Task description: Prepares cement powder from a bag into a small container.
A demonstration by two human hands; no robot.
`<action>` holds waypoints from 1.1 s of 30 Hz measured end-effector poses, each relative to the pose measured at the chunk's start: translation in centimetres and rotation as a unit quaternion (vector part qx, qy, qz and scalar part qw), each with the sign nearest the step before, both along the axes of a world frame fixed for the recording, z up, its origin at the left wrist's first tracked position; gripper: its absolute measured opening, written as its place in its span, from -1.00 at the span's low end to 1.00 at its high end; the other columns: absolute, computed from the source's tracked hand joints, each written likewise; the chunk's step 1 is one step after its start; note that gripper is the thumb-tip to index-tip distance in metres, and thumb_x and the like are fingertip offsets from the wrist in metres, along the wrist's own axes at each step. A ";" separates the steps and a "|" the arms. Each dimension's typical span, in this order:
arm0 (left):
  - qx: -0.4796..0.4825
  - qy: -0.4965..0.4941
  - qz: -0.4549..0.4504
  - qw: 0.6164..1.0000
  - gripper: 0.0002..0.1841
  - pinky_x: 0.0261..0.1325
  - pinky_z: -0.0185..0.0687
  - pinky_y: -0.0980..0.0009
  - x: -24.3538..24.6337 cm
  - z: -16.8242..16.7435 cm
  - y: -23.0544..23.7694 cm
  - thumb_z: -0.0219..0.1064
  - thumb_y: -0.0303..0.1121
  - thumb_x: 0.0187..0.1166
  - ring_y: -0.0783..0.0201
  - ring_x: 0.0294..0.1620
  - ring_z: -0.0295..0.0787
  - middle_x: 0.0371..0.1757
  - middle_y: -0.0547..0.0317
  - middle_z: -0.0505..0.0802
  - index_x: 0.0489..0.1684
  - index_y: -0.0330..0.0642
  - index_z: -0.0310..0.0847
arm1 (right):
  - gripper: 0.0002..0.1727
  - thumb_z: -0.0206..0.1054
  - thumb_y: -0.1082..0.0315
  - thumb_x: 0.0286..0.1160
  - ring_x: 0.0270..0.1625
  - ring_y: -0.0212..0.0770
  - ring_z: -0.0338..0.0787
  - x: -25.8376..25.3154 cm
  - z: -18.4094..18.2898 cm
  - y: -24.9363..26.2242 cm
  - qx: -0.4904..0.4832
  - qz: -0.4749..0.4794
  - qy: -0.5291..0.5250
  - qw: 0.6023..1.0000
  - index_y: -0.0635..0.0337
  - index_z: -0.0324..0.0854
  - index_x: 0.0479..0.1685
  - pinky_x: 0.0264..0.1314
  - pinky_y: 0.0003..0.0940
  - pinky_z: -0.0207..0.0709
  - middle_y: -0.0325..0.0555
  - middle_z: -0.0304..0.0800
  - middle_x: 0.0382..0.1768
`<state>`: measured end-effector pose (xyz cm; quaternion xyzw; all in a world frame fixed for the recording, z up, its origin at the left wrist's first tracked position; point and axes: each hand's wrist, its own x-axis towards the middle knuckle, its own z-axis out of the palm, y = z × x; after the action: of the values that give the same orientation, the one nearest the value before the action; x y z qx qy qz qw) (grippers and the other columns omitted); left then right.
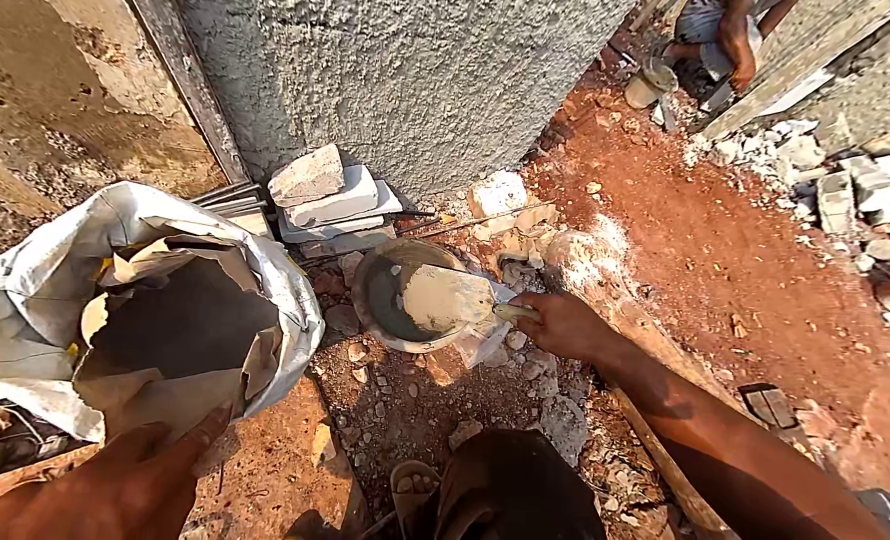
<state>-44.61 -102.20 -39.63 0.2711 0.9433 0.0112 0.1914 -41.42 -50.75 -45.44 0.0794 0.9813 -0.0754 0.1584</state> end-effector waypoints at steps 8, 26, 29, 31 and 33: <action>0.011 -0.003 -0.003 1.000 -0.50 -0.20 0.62 -0.36 -0.2 -0.1 -0.2 0.06 -0.27 0.75 -0.38 0.02 0.83 0.24 -0.28 0.81 0.68 0.15 0.50 | -0.66 0.33 0.08 0.61 -0.22 0.13 0.88 0.2 0.4 -1.1 0.100 0.093 0.032 0.990 -0.09 0.71 0.28 -0.20 0.23 0.70 0.00 0.87 -0.28; 0.299 0.255 0.116 0.912 -0.56 0.10 0.80 0.19 -1.0 0.5 -11.7 0.19 0.02 0.74 0.34 0.06 0.86 0.19 0.30 0.88 0.53 0.22 0.63 | -0.45 0.11 0.05 0.70 -0.12 0.56 0.81 0.3 1.6 -2.5 0.075 0.161 0.163 0.970 0.24 0.61 0.46 -0.22 0.60 0.53 0.46 0.79 0.00; 0.363 0.262 0.251 0.858 -0.55 0.16 0.81 0.26 -0.2 -0.9 -18.6 0.18 -0.07 0.78 0.24 0.15 0.84 0.30 0.14 0.81 0.53 -0.04 0.53 | -0.56 0.22 0.36 0.67 0.16 0.63 0.75 0.7 2.0 -4.3 0.023 0.123 0.159 0.979 0.48 0.56 0.42 0.20 0.61 0.49 0.62 0.71 0.16; 0.333 0.252 0.356 0.836 -0.50 0.13 0.81 0.18 0.8 -3.0 -22.5 0.15 0.02 0.77 0.19 0.10 0.85 0.27 0.04 0.78 0.52 -0.08 0.50 | -0.58 0.24 0.39 0.66 0.12 0.62 0.77 0.7 1.3 -3.9 0.027 0.136 0.160 0.977 0.48 0.59 0.39 0.17 0.58 0.52 0.61 0.74 0.11; 0.269 0.216 0.459 0.818 -0.46 0.13 0.77 0.05 1.9 -5.4 -25.1 0.14 0.08 0.74 0.10 0.05 0.84 0.22 -0.06 0.79 0.50 -0.08 0.50 | -0.53 0.21 0.25 0.71 0.04 0.65 0.78 0.6 0.4 -3.2 0.049 0.131 0.167 0.976 0.42 0.59 0.42 0.02 0.62 0.51 0.60 0.75 0.06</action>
<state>-42.74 -127.27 -45.04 -0.1570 0.9349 0.2925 -0.1257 -40.78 -53.99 -45.03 -0.0559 0.9983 -0.0182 -0.0031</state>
